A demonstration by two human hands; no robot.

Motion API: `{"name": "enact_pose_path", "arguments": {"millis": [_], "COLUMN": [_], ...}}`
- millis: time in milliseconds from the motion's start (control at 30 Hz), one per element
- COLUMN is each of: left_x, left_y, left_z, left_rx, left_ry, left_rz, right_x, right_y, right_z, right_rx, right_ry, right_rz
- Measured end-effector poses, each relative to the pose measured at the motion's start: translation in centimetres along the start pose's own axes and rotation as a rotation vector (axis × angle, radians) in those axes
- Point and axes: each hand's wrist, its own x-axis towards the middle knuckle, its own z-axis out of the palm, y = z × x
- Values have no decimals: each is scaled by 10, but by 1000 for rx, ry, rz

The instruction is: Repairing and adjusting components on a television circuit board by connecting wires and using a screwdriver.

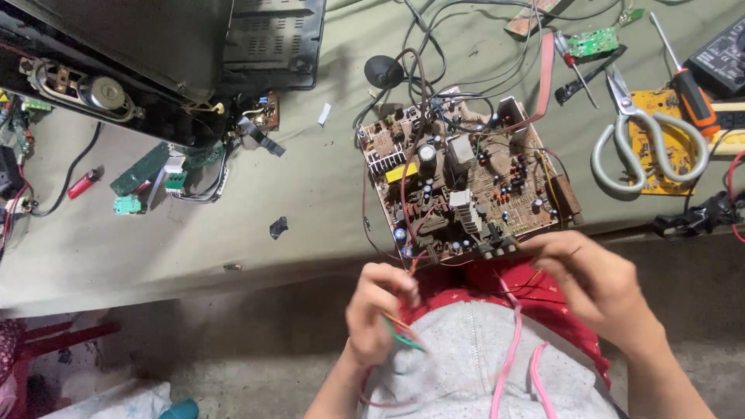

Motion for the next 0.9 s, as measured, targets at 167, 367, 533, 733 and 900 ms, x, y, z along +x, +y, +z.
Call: {"name": "enact_pose_path", "arguments": {"millis": [167,367,533,733,900], "left_x": [24,30,43,43,37], "left_y": [-22,-51,-53,-60,-29], "left_z": [-16,-51,-52,-39,-36], "left_rx": [-582,-401,329,1688,1805], "left_ry": [398,626,503,398,345], "left_rz": [-19,-289,-436,-235,-266], "right_x": [-10,-14,1,-10,-29], "right_y": [19,25,15,46,78], "right_z": [-8,1,5,37,62], "right_rx": [131,295,164,-644,-639], "right_ry": [103,185,365,558,398], "right_rz": [98,117,108,-203,-703]}}
